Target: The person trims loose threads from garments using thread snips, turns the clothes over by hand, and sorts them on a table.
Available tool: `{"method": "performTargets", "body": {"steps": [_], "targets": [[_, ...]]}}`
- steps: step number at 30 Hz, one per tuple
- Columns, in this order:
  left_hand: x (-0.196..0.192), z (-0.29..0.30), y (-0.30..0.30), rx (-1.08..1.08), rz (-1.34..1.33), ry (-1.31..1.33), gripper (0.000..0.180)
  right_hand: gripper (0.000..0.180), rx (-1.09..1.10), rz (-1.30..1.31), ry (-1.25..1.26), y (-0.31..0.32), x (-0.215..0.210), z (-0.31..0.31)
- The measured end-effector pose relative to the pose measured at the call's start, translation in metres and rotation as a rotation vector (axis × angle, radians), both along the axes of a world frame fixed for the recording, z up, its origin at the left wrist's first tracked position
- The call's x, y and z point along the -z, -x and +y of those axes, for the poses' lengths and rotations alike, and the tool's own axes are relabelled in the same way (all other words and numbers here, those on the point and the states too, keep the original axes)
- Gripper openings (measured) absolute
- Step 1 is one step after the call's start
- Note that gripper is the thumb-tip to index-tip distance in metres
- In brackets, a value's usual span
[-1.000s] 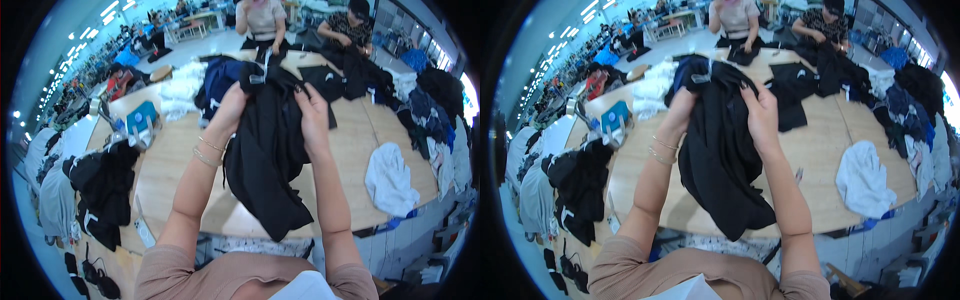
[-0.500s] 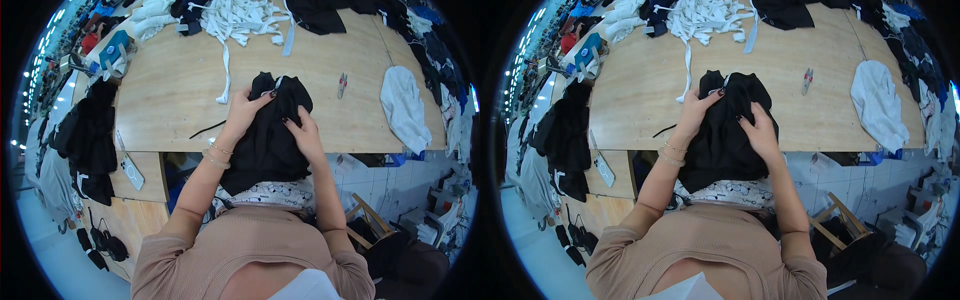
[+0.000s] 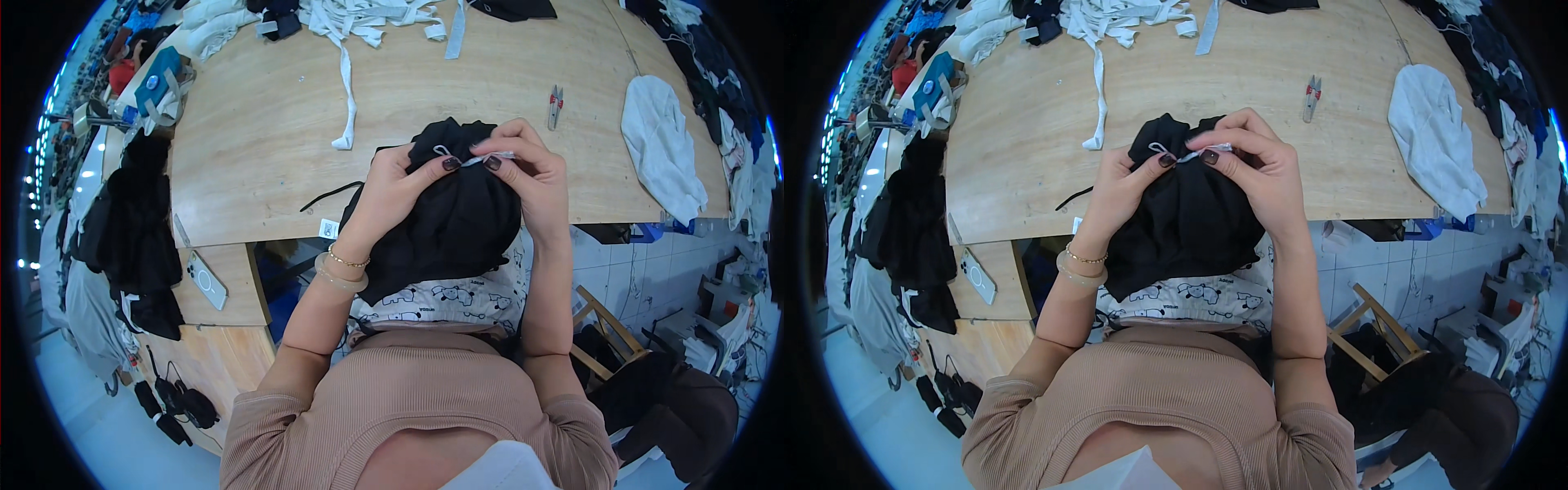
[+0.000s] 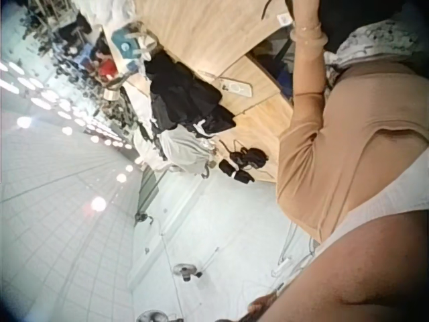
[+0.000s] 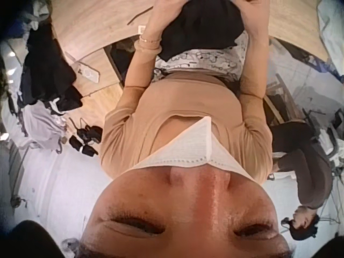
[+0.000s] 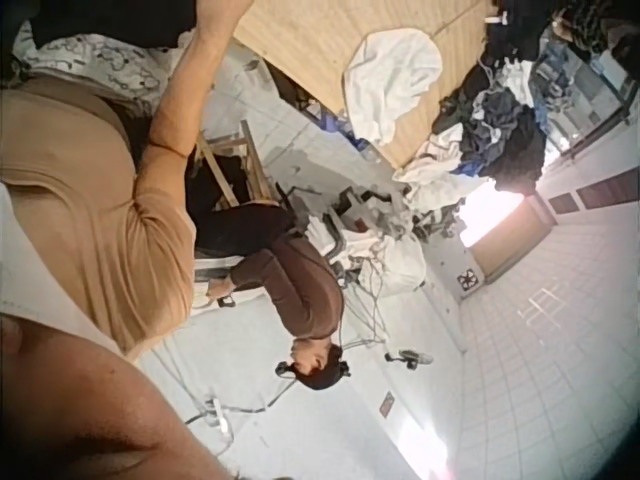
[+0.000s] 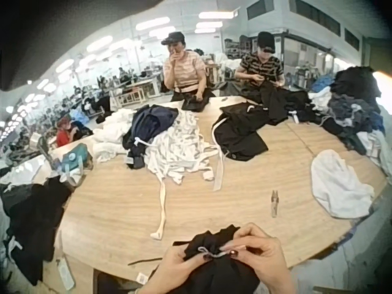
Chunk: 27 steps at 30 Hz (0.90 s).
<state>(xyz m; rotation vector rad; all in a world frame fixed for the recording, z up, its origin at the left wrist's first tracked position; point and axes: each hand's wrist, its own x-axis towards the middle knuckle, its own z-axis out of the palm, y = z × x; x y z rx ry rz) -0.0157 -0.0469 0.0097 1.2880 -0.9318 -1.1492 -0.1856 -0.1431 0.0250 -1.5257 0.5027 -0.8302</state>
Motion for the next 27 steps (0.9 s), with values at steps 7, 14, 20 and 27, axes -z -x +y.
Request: {"method": "performTargets", "body": {"steps": [7,14,20,27], "targets": [[-0.007,-0.001,-0.005,0.077,0.043,-0.068,0.024,0.007,0.414,-0.053,0.003,-0.003,-0.003,-0.003],[-0.006,-0.012,0.001,-0.024,0.076,-0.083,0.024,0.013,0.673,-0.132,0.087,0.030,-0.021,-0.039],[-0.002,-0.023,0.006,-0.149,0.253,-0.046,0.022,0.011,0.265,-0.080,0.176,0.019,-0.039,-0.013],[0.011,-0.016,-0.005,0.079,0.053,-0.115,0.025,0.014,0.272,-0.336,-0.196,0.011,-0.042,-0.025]]}}
